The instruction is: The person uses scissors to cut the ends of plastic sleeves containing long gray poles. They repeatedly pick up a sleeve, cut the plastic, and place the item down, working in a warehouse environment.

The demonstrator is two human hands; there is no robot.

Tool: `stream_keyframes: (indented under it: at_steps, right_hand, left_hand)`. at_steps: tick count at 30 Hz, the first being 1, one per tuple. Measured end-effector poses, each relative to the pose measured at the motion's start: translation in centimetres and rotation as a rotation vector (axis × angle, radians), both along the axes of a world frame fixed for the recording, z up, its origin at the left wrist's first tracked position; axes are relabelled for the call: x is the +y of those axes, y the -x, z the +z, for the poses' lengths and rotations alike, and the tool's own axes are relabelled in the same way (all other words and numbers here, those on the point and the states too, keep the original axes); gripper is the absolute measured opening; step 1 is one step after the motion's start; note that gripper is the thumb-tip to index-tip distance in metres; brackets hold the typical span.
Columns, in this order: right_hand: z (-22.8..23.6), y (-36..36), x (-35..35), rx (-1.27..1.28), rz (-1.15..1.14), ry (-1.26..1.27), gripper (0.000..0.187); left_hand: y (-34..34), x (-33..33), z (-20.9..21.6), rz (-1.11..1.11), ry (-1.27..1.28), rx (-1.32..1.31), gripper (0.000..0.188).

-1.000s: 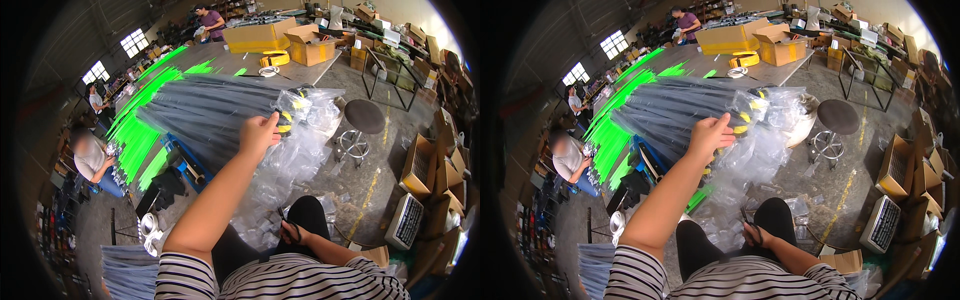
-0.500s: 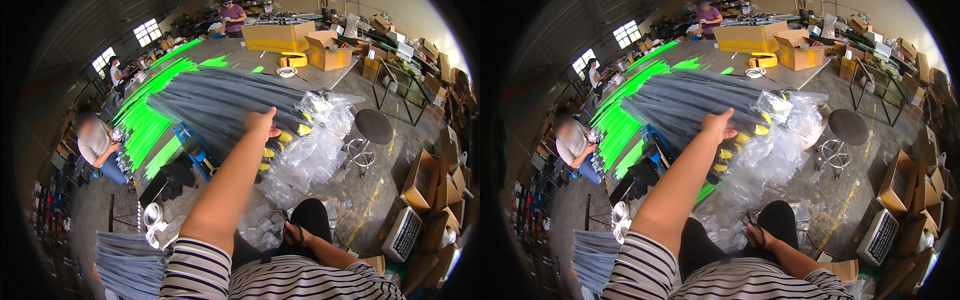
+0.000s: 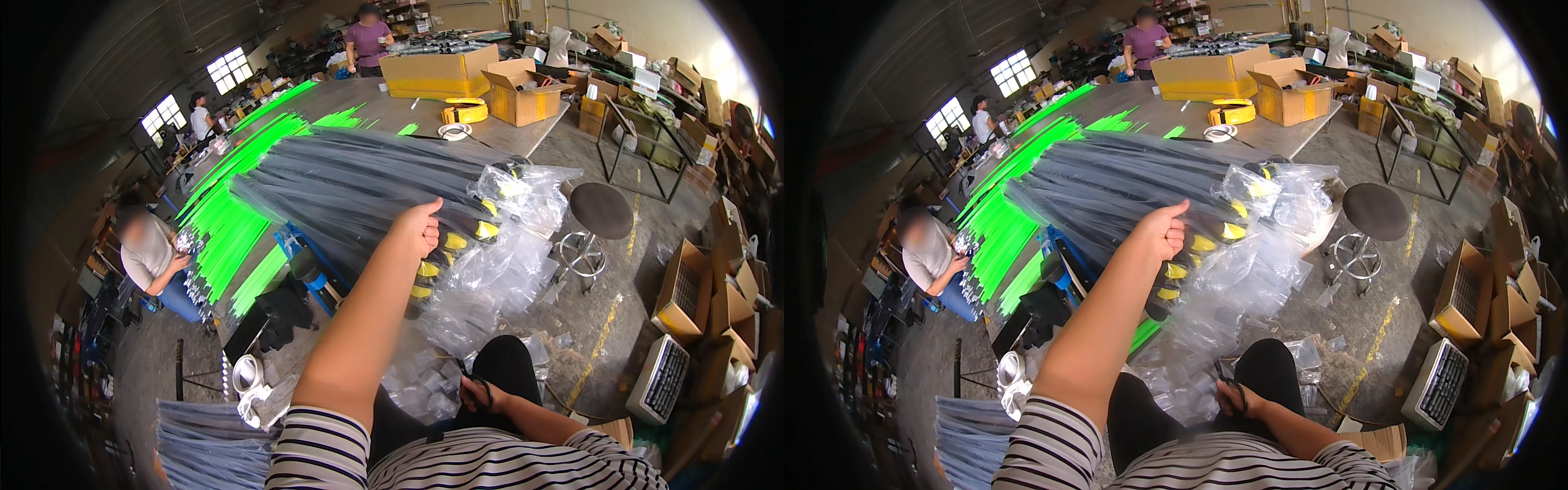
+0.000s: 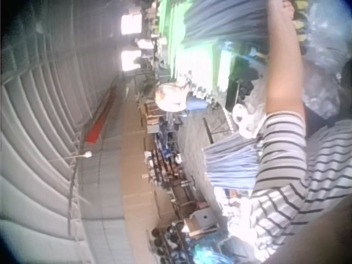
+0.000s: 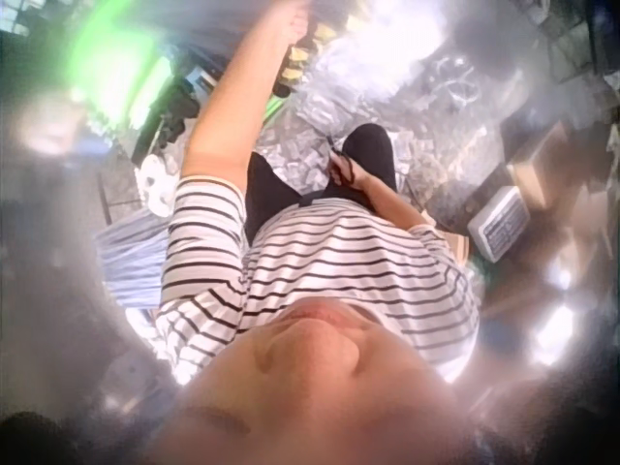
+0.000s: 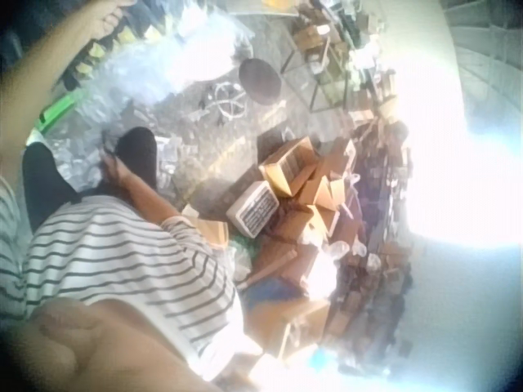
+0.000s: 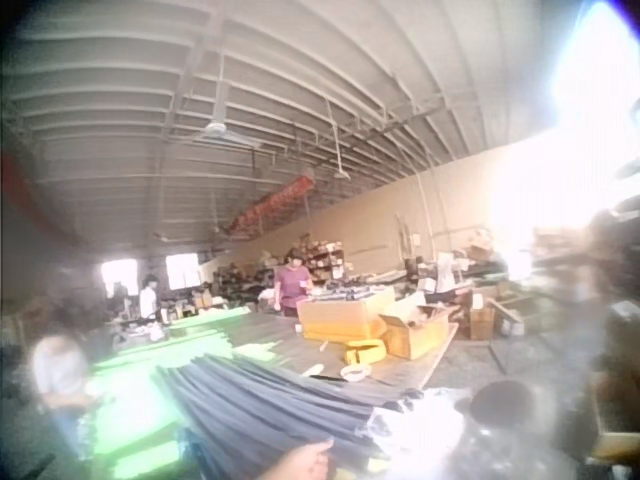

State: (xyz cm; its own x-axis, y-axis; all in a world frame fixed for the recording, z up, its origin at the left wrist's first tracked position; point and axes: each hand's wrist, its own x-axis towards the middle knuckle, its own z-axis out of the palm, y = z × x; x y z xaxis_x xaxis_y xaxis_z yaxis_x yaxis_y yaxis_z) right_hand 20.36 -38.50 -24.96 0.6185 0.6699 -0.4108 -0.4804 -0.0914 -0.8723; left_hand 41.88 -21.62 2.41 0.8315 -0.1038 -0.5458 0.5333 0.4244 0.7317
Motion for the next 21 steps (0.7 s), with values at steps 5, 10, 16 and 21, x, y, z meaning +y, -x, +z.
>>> stream_keyframes:
  at_steps: [5,10,16,21]
  right_hand:
    - [0.7,0.2,0.4,-0.075,0.011,0.025,0.058]
    - [-1.0,0.2,0.1,0.054,0.000,-0.001,0.056]
    - [2.5,1.7,-0.1,-0.216,0.041,0.188,0.052]
    - [9.8,3.6,-0.9,-0.409,0.152,-0.056,0.050]
  left_hand:
    - [0.2,-0.3,0.3,-0.002,0.115,-0.183,0.026]
    - [3.5,-1.5,3.0,-0.055,0.337,-0.532,0.005]
    - [6.3,-4.5,5.9,-0.186,0.435,-0.881,0.005]
    - [12.4,-1.7,11.0,-0.113,0.252,-1.122,0.011]
